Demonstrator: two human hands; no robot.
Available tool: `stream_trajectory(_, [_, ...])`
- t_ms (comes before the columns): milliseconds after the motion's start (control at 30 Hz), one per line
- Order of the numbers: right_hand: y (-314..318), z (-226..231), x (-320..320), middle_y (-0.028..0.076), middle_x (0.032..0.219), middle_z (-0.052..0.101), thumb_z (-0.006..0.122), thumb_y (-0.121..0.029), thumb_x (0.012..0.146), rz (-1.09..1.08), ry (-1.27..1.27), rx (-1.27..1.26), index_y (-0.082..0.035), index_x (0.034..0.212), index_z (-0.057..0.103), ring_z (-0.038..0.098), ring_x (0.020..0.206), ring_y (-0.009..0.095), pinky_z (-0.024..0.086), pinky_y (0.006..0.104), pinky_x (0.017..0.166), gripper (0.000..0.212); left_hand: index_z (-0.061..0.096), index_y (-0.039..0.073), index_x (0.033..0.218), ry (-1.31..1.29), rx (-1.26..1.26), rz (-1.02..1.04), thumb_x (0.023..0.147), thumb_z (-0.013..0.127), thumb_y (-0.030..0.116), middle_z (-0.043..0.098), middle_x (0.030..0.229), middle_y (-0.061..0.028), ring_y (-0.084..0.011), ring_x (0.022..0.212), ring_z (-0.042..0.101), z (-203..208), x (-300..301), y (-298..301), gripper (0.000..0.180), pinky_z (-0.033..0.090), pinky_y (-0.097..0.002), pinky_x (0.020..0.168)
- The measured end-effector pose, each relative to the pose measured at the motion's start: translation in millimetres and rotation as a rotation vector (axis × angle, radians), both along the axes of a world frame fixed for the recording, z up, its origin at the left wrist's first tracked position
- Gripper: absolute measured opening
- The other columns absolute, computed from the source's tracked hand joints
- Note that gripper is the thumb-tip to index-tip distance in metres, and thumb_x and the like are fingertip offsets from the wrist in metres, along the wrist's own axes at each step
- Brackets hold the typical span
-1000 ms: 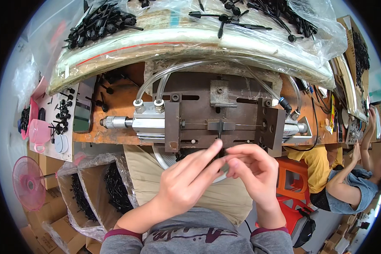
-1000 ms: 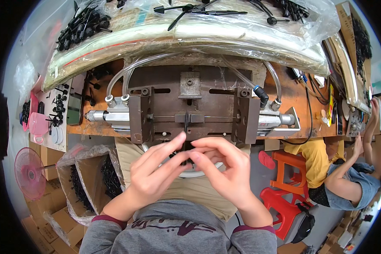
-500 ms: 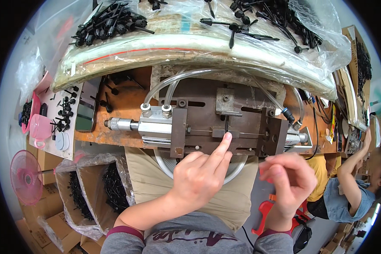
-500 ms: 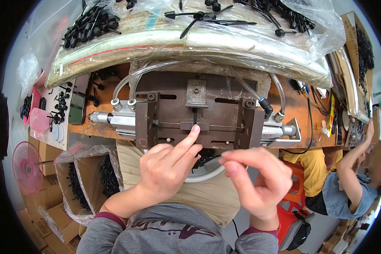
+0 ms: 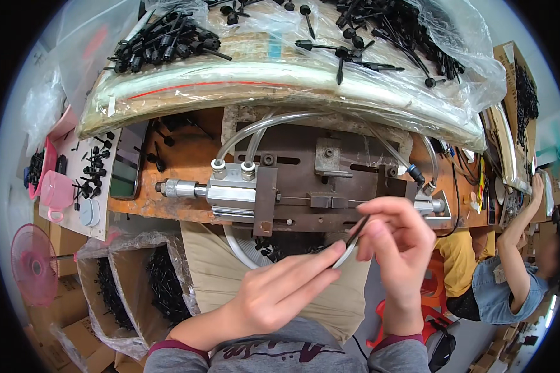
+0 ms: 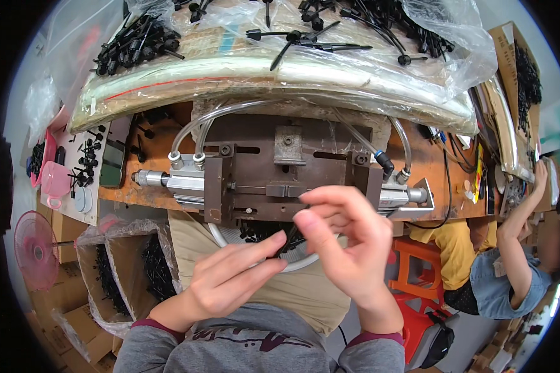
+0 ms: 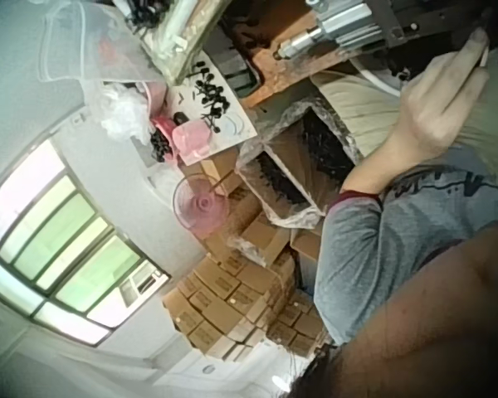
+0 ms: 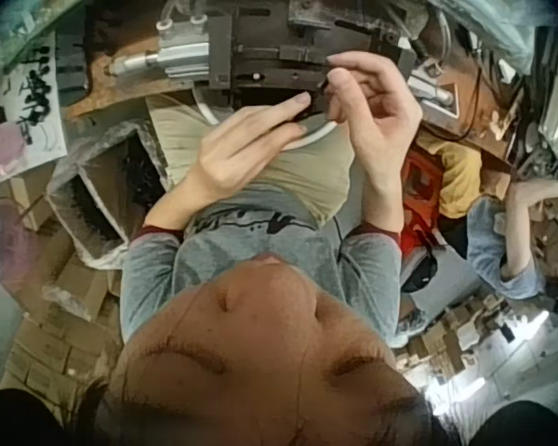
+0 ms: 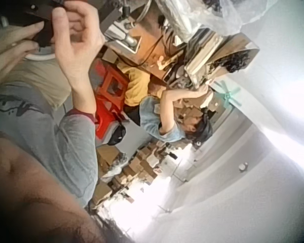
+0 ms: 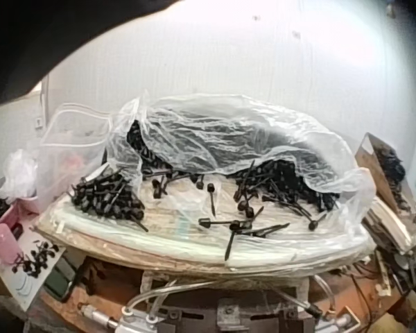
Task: The person is using a specialized clamping or pressing machine to assemble small black plastic and rubber components.
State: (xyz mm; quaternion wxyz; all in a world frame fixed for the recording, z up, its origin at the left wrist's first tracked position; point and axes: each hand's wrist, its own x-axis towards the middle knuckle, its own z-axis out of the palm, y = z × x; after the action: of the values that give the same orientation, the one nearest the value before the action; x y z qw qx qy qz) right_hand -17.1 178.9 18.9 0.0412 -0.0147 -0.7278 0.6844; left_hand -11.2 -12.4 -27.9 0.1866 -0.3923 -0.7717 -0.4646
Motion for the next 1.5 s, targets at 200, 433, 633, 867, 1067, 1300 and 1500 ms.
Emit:
stream_trajectory(200, [-0.2,-10.6,6.0,0.011,0.081,0.069,0.058,-0.007,0.099,0.189,-0.120,-0.273,0.005,0.103,0.067,0.065,0.058,0.011,0.049,0.0218,0.052,0.015,0.073,-0.003,0.103,-0.067,-0.003,-0.016,0.067,0.082,-0.001,0.066,0.120,-0.0182,-0.0236,0.082,0.070,5.1,10.0,-6.8,0.036,0.059,-0.0311,0.067])
stream_trajectory(433, [0.7,-18.1,11.7,0.013,0.082,0.070,0.053,-0.012,0.103,0.255,-0.154,-0.468,0.006,0.112,0.065,0.066,0.060,0.014,0.051,0.0241,0.054,0.024,0.073,0.000,0.107,-0.136,0.066,-0.114,0.065,0.083,-0.001,0.066,0.119,-0.0159,-0.0229,0.085,0.070,8.8,15.3,-7.9,0.043,0.059,-0.0317,0.072])
stream_trajectory(633, [1.5,-22.5,13.6,0.014,0.083,0.069,0.054,-0.011,0.102,0.245,-0.162,-0.472,0.005,0.104,0.062,0.065,0.059,0.013,0.051,0.0234,0.055,0.018,0.074,0.000,0.104,-0.094,-0.024,-0.139,0.065,0.083,0.000,0.067,0.121,-0.0168,-0.0229,0.086,0.070,13.2,15.6,-9.3,0.039,0.059,-0.0311,0.074])
stream_trajectory(867, [4.1,-26.4,15.3,0.017,0.079,0.069,0.052,-0.013,0.103,-0.008,0.019,-0.389,0.004,0.099,0.059,0.064,0.054,0.014,0.050,0.0243,0.052,0.019,0.075,0.000,0.099,-0.131,-0.045,-0.189,0.067,0.082,0.001,0.069,0.118,-0.0163,-0.0225,0.086,0.071,14.4,22.0,-14.9,0.034,0.060,-0.0301,0.072])
stream_trajectory(1067, [-9.4,-26.1,26.9,0.021,0.082,0.070,0.049,-0.014,0.104,0.041,-0.005,-0.416,0.004,0.103,0.056,0.063,0.053,0.015,0.050,0.0250,0.051,0.019,0.075,0.000,0.096,-0.112,-0.033,-0.164,0.066,0.082,0.002,0.070,0.116,-0.0155,-0.0213,0.085,0.071,11.5,19.0,-12.2,0.031,0.060,-0.0295,0.071])
stream_trajectory(1300, [-14.9,-28.6,29.4,0.021,0.082,0.070,0.049,-0.014,0.104,0.052,0.003,-0.432,0.004,0.103,0.055,0.063,0.053,0.015,0.050,0.0245,0.050,0.020,0.075,-0.001,0.094,-0.117,-0.027,-0.169,0.066,0.082,0.001,0.071,0.114,-0.0146,-0.0207,0.085,0.071,12.7,18.7,-12.2,0.029,0.060,-0.0291,0.070])
stream_trajectory(1500, [-15.5,-31.4,30.4,0.021,0.083,0.069,0.050,-0.011,0.104,0.023,0.074,-0.400,0.005,0.104,0.055,0.064,0.054,0.015,0.052,0.0252,0.050,0.018,0.075,-0.001,0.096,-0.115,-0.036,-0.167,0.066,0.082,0.001,0.071,0.115,-0.0137,-0.0206,0.086,0.071,13.1,18.8,-12.0,0.030,0.060,-0.0291,0.071])
